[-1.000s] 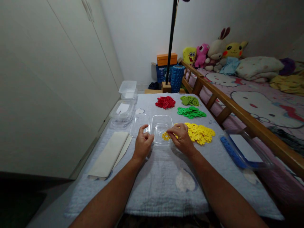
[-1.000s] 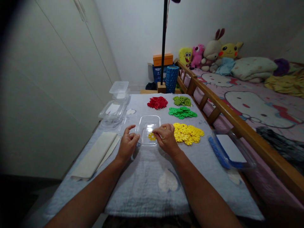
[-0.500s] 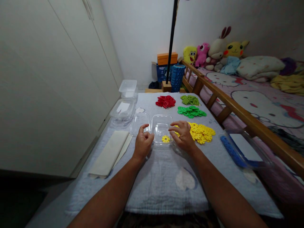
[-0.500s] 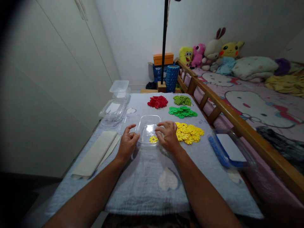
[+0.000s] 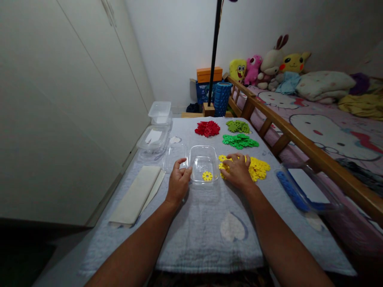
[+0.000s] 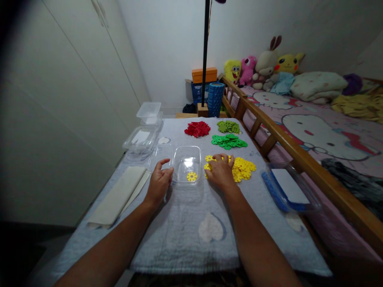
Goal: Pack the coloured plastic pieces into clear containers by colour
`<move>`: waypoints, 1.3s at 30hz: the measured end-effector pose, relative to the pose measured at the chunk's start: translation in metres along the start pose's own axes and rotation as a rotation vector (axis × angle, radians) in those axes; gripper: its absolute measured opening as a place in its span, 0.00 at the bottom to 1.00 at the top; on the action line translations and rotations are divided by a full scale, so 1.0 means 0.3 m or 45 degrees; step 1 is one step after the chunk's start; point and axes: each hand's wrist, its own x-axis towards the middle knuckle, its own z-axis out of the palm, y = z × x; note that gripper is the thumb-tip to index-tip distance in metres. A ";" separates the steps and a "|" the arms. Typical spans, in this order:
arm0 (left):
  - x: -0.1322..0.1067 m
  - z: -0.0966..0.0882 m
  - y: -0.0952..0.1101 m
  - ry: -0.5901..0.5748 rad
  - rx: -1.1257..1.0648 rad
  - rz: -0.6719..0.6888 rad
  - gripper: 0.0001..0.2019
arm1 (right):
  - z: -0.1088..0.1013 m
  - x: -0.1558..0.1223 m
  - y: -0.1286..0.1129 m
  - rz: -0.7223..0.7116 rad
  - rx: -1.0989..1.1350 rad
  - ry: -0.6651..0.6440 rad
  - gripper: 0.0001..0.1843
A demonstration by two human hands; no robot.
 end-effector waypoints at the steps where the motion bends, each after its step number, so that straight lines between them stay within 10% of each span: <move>1: 0.000 0.000 0.001 -0.004 -0.003 -0.005 0.24 | 0.000 -0.002 -0.003 -0.012 -0.012 -0.020 0.10; 18: 0.001 0.003 -0.005 -0.058 -0.001 -0.023 0.26 | -0.049 0.003 -0.054 -0.068 0.550 0.435 0.15; 29: 0.001 0.004 -0.003 -0.080 -0.048 -0.019 0.26 | -0.031 -0.020 -0.151 -0.279 0.628 0.190 0.10; 39: 0.002 0.001 -0.004 -0.066 0.009 -0.004 0.25 | -0.034 0.015 0.008 -0.004 0.409 0.280 0.13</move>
